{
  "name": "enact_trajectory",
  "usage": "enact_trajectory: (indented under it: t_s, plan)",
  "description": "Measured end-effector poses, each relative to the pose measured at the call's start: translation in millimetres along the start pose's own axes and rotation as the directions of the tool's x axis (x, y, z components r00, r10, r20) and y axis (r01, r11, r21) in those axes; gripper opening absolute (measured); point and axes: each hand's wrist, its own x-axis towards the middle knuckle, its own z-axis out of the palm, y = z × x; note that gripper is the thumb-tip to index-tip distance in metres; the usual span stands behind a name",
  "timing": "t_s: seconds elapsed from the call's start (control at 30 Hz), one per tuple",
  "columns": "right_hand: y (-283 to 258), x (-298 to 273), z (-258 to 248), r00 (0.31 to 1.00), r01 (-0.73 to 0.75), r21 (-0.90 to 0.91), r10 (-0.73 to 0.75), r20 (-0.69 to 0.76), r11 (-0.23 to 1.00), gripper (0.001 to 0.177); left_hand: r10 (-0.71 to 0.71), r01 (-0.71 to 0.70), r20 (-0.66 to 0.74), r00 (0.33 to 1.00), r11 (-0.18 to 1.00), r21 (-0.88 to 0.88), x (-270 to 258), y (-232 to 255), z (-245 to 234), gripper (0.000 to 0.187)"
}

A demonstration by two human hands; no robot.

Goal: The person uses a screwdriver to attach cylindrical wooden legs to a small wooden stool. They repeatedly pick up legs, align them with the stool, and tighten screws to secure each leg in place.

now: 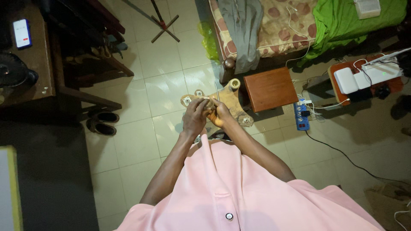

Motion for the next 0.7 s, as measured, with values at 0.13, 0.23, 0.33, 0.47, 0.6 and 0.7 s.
enact_trajectory:
  t_s: [0.13, 0.23, 0.33, 0.47, 0.6, 0.7]
  plan:
    - [1, 4, -8, 0.998, -0.040, 0.026, 0.039, 0.055, 0.999, 0.038, 0.028, -0.028, 0.034, 0.999, 1.000, 0.013, -1, -3, 4, 0.049]
    - [3, 6, -14, 1.000, -0.011, 0.030, 0.010, 0.022, 0.999, 0.041, 0.091, -0.093, 0.067, 0.994, 0.995, 0.033, 1, -2, 7, 0.050]
    - [2, 6, -21, 0.999, 0.029, 0.055, -0.032, 0.044, 0.998, 0.040, 0.115, -0.118, 0.102, 0.988, 0.993, 0.019, 3, 1, 12, 0.052]
    - [-4, 3, -26, 0.993, 0.037, 0.074, -0.045, 0.113, 0.997, 0.032, 0.024, -0.017, 0.113, 0.993, 0.998, -0.064, 6, 8, 16, 0.057]
    - [-9, -2, -22, 0.997, 0.022, 0.043, -0.025, 0.071, 0.999, 0.027, 0.052, -0.048, 0.109, 0.993, 0.998, -0.034, 10, 8, 20, 0.060]
    - [-11, -10, -15, 0.996, 0.056, -0.011, -0.055, 0.074, 0.998, 0.025, 0.033, -0.035, 0.147, 0.989, 0.999, 0.006, 10, 9, 22, 0.063]
